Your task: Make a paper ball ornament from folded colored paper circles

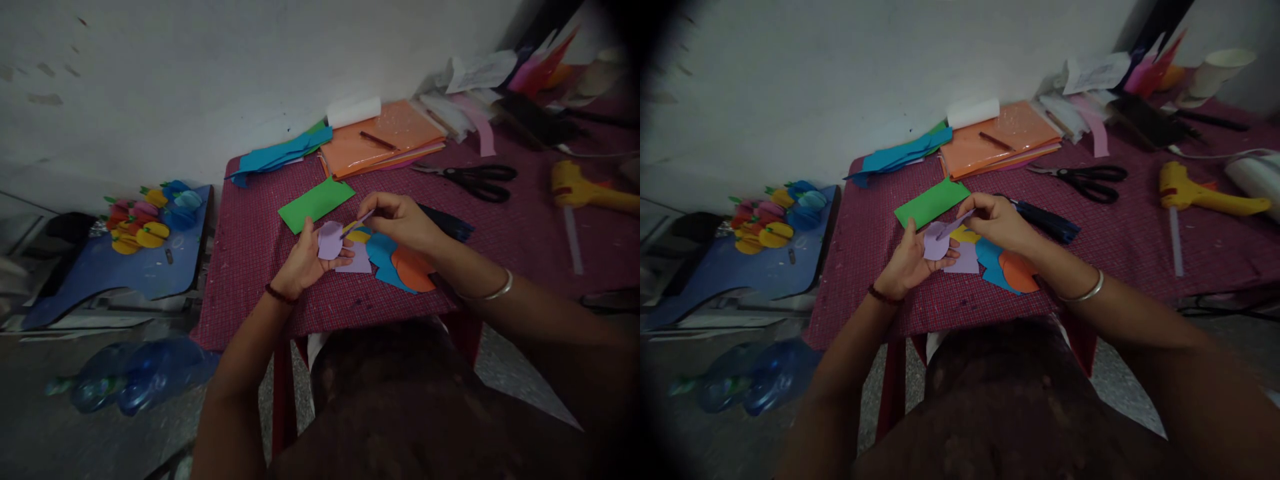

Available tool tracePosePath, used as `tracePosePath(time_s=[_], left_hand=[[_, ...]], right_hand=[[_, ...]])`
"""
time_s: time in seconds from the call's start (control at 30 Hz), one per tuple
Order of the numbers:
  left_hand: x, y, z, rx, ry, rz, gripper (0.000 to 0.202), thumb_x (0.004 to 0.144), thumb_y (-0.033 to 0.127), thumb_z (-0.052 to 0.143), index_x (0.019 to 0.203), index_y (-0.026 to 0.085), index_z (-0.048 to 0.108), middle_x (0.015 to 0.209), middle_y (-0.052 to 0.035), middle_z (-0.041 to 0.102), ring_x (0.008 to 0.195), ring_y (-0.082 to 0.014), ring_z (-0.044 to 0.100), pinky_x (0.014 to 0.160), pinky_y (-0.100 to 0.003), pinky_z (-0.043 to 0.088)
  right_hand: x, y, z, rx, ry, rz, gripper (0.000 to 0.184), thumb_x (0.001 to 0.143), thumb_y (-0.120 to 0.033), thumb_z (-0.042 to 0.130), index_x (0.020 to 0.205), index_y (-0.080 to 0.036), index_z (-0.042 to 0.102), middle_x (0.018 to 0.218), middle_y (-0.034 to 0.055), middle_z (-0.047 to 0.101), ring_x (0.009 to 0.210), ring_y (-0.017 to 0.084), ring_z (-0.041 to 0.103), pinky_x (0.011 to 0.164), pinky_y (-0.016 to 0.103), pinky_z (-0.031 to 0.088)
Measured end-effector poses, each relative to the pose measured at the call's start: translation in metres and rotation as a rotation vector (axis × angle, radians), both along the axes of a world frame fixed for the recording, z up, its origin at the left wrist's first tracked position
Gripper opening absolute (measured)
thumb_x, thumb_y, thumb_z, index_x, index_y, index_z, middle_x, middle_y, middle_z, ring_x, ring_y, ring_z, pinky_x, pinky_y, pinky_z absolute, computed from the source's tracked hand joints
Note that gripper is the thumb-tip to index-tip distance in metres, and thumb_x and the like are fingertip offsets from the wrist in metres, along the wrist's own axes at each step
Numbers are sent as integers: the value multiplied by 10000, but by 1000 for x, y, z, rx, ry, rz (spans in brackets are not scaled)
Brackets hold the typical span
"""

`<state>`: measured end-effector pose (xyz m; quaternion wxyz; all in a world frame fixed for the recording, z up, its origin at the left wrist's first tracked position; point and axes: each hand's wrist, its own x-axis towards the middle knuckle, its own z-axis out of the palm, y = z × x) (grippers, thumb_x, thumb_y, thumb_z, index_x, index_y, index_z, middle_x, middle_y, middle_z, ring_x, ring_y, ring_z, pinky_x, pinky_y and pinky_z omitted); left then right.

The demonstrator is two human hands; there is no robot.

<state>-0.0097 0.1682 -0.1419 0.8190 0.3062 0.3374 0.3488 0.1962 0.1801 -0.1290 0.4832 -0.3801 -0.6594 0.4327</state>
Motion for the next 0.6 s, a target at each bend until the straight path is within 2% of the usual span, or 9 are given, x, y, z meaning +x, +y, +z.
tracePosePath(time_s=[0.17, 0.27, 0.43, 0.6], left_hand=[[4, -3, 3, 41, 45, -116, 720, 990, 603, 95, 1161, 87, 567, 840, -147, 732, 681, -206, 725, 644, -308, 594], [4, -5, 5, 62, 48, -127, 692, 1004, 564, 79, 1173, 91, 554, 838, -141, 731, 676, -205, 727, 626, -300, 594], [3, -5, 3, 61, 44, -141, 712, 987, 612, 107, 1234, 90, 524, 827, -148, 739, 678, -205, 726, 623, -296, 596], [3, -5, 3, 49, 30, -139, 771, 975, 627, 60, 1133, 72, 571, 812, -171, 737, 669, -213, 726, 611, -298, 592]], right_hand=[[-1, -1, -4, 364, -121, 40, 171, 720, -71, 549, 747, -209, 646, 843, 26, 627, 834, 168, 601, 758, 321, 471], [-2, -1, -7, 479, -169, 46, 249, 704, -17, 508, 761, -217, 646, 901, 27, 651, 879, 163, 618, 793, 318, 478], [-2, -3, -6, 445, -137, 77, 368, 646, 35, 452, 812, -226, 651, 950, 22, 673, 951, 167, 634, 840, 323, 495], [-4, -5, -5, 356, -70, 94, 305, 686, 9, 500, 795, -215, 677, 992, 36, 683, 970, 174, 641, 839, 324, 507]])
